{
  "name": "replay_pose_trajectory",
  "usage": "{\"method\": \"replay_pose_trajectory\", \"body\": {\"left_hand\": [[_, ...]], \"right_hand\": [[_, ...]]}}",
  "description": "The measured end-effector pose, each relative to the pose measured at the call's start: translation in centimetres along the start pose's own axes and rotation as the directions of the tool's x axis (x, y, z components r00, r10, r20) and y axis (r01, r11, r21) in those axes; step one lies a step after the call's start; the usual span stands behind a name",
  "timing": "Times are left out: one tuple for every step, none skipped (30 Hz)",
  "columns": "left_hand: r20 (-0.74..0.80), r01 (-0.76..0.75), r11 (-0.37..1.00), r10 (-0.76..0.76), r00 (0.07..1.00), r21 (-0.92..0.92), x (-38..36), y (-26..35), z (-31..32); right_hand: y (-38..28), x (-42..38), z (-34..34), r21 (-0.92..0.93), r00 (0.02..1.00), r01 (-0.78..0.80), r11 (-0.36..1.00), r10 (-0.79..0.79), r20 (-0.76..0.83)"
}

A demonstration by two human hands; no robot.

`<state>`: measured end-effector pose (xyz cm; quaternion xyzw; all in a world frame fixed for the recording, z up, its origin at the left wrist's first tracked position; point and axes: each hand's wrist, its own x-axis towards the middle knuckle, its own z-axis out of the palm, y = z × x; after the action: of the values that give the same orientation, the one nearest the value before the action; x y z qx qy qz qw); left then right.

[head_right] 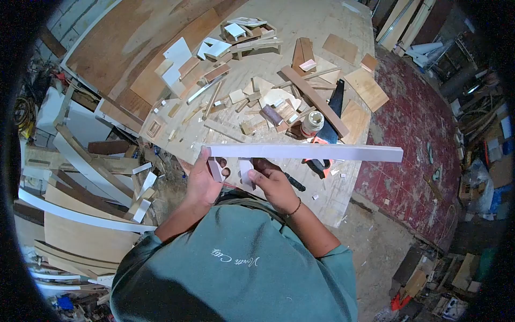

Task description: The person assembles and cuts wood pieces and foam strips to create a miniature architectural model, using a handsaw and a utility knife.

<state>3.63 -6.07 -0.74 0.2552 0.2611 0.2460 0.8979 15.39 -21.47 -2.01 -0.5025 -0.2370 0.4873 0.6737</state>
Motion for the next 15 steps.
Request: {"method": "replay_pose_trajectory", "body": {"left_hand": [[0.000,-0.001,1.000,0.001,1.000,0.000,0.0,0.0,-0.1],[-0.009,0.012,1.000,-0.012,1.000,0.007,0.1,0.0,-0.1],[-0.018,0.024,1.000,-0.024,1.000,0.013,0.1,0.0,-0.2],[-0.018,0.024,1.000,-0.023,1.000,0.013,0.2,-0.1,-0.4],[-0.029,0.028,1.000,-0.028,0.999,0.010,0.3,-0.3,-0.6],[-0.040,0.033,0.999,-0.033,0.999,0.007,0.4,-0.4,-0.7],[-0.040,0.034,0.999,-0.033,0.999,0.007,0.4,-0.5,-0.8],[-0.062,0.034,0.999,-0.033,0.998,0.015,0.4,-0.5,-0.8],[-0.083,0.035,0.999,-0.033,0.996,0.022,0.4,-0.6,-0.8],[-0.082,0.038,0.999,-0.036,0.996,0.023,0.4,-0.6,-0.9],[-0.061,0.049,0.997,-0.046,0.997,0.054,0.5,-0.6,-1.0],[-0.040,0.059,0.994,-0.056,0.998,0.087,0.5,-0.7,-1.1],[-0.039,0.061,0.994,-0.058,0.998,0.087,0.6,-0.8,-1.3],[-0.015,0.086,0.992,-0.085,0.996,0.089,0.7,-0.9,-1.5],[0.009,0.110,0.990,-0.112,0.994,0.090,0.7,-1.1,-1.7]], "right_hand": [[0.3,0.1,-0.2,0.032,1.000,0.013,0.999,-0.013,0.020],[0.3,0.1,-0.1,0.032,1.000,0.013,0.999,-0.013,0.021],[0.2,0.2,-0.1,0.053,1.000,0.012,0.999,-0.013,0.005],[0.2,0.2,-0.1,0.073,1.000,0.013,0.997,-0.012,-0.011],[0.2,0.2,-0.1,0.072,1.000,0.014,0.997,-0.013,-0.011],[0.4,0.2,-0.2,0.089,1.000,0.024,0.996,-0.022,-0.022],[0.5,0.2,-0.3,0.106,0.999,0.033,0.994,-0.030,-0.034],[0.6,0.2,-0.3,0.106,0.999,0.034,0.994,-0.030,-0.035],[0.7,0.1,-0.3,0.117,0.999,0.032,0.993,-0.027,-0.041],[0.7,0.1,-0.3,0.127,0.999,0.030,0.991,-0.024,-0.047],[0.6,0.1,-0.4,0.127,0.998,0.030,0.991,-0.024,-0.050],[0.5,0.2,-0.4,0.101,0.998,0.029,0.994,-0.023,-0.061],[0.4,0.2,-0.5,0.075,0.997,0.027,0.997,-0.022,-0.072],[0.5,0.2,-0.5,0.076,0.997,0.027,0.997,-0.021,-0.074],[0.6,0.2,-0.5,0.079,0.993,0.027,0.997,-0.018,-0.114]]}}
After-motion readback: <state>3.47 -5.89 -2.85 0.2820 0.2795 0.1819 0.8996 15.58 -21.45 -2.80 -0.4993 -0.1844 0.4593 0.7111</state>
